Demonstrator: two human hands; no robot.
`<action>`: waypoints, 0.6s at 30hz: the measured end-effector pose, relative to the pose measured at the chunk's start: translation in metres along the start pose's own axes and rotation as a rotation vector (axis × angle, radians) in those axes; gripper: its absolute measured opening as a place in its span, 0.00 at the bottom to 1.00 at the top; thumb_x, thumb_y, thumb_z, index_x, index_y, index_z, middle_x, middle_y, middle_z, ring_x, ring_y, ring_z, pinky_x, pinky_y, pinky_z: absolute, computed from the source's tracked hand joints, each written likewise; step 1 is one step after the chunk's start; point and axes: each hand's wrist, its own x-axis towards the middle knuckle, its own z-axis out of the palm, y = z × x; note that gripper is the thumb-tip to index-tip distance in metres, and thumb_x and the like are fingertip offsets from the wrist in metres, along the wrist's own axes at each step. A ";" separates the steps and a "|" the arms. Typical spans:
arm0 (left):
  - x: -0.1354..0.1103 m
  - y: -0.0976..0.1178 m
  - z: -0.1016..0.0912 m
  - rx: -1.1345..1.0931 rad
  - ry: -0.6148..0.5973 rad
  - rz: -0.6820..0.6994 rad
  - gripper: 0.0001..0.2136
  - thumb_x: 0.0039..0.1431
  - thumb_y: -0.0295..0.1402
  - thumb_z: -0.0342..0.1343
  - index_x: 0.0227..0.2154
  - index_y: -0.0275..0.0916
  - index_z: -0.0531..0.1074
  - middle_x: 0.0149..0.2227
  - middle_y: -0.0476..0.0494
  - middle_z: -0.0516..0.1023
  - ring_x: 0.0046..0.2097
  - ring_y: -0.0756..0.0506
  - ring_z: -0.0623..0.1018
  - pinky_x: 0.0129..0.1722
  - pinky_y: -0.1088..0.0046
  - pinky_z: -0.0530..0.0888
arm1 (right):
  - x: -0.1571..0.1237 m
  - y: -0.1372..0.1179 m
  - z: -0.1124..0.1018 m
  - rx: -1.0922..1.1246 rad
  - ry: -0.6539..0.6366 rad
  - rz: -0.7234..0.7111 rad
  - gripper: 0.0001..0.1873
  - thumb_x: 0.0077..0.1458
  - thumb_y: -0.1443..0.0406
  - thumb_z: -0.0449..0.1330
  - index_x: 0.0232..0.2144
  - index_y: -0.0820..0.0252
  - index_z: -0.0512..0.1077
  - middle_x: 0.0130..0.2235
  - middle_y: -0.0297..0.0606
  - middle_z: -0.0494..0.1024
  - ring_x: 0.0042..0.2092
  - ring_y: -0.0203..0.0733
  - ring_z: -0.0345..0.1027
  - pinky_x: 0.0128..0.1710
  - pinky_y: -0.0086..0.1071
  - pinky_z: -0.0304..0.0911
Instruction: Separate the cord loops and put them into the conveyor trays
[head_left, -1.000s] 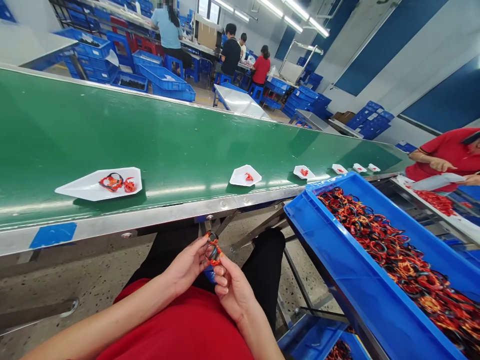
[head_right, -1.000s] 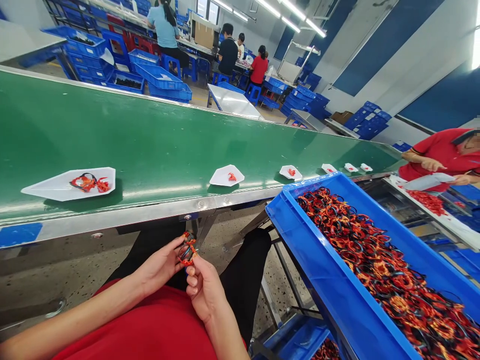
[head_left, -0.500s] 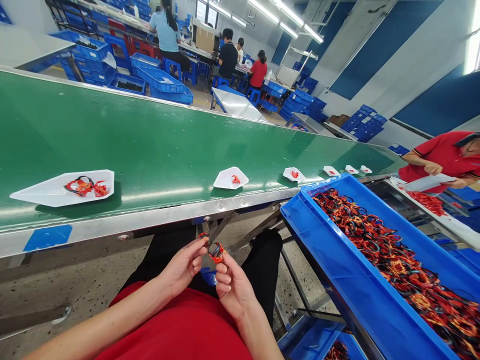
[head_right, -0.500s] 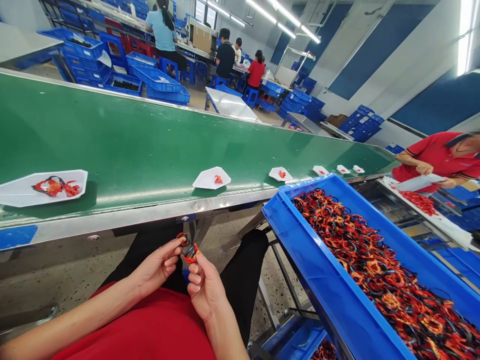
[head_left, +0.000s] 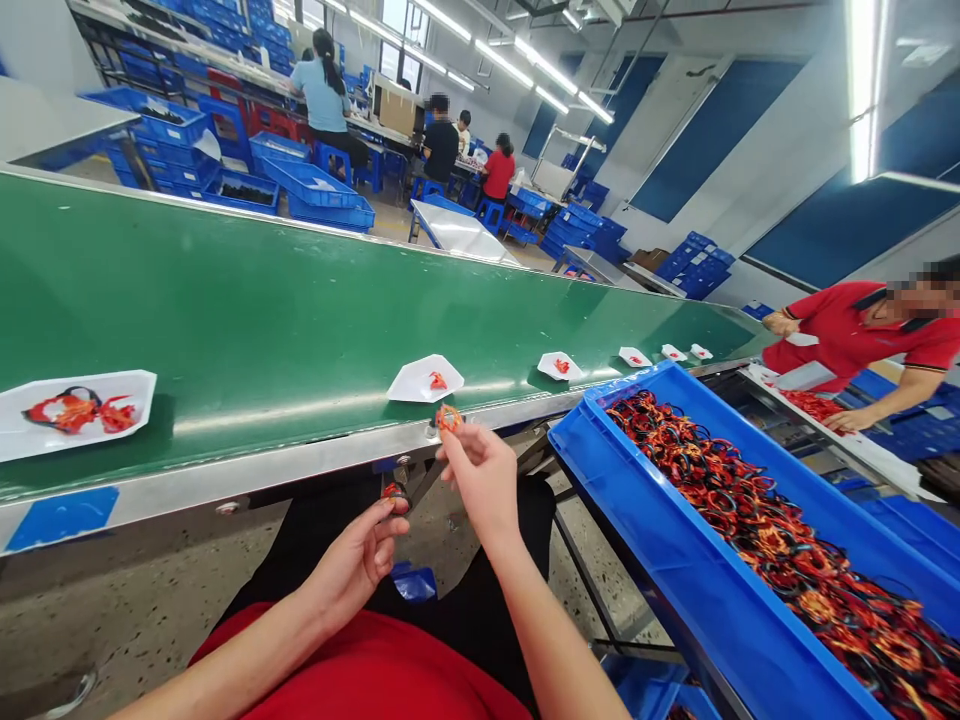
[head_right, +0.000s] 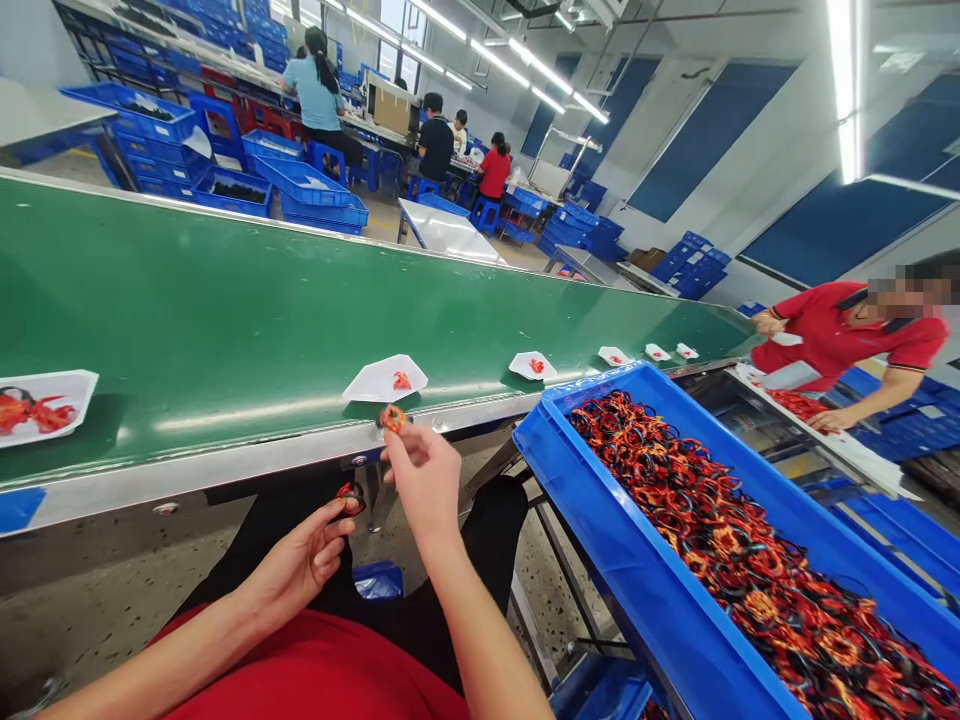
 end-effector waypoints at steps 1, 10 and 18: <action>-0.001 0.000 0.000 -0.004 -0.008 -0.006 0.06 0.55 0.32 0.56 0.34 0.34 0.71 0.24 0.49 0.74 0.15 0.60 0.60 0.13 0.86 0.60 | 0.017 -0.005 0.004 -0.140 0.027 -0.088 0.10 0.52 0.58 0.58 0.32 0.58 0.71 0.28 0.32 0.76 0.22 0.32 0.66 0.22 0.26 0.60; 0.000 -0.001 -0.007 -0.039 -0.022 -0.036 0.05 0.54 0.31 0.57 0.28 0.35 0.68 0.23 0.50 0.72 0.17 0.59 0.63 0.14 0.86 0.63 | 0.049 -0.035 -0.005 -0.713 -0.038 -0.311 0.12 0.54 0.60 0.56 0.41 0.52 0.73 0.31 0.30 0.79 0.27 0.36 0.69 0.30 0.29 0.61; 0.007 -0.011 0.002 -0.060 -0.114 -0.130 0.08 0.54 0.34 0.57 0.24 0.37 0.65 0.26 0.47 0.74 0.21 0.56 0.68 0.19 0.83 0.68 | 0.033 -0.108 -0.198 -1.179 0.314 -0.164 0.18 0.49 0.52 0.56 0.38 0.55 0.74 0.35 0.40 0.79 0.36 0.47 0.72 0.36 0.38 0.64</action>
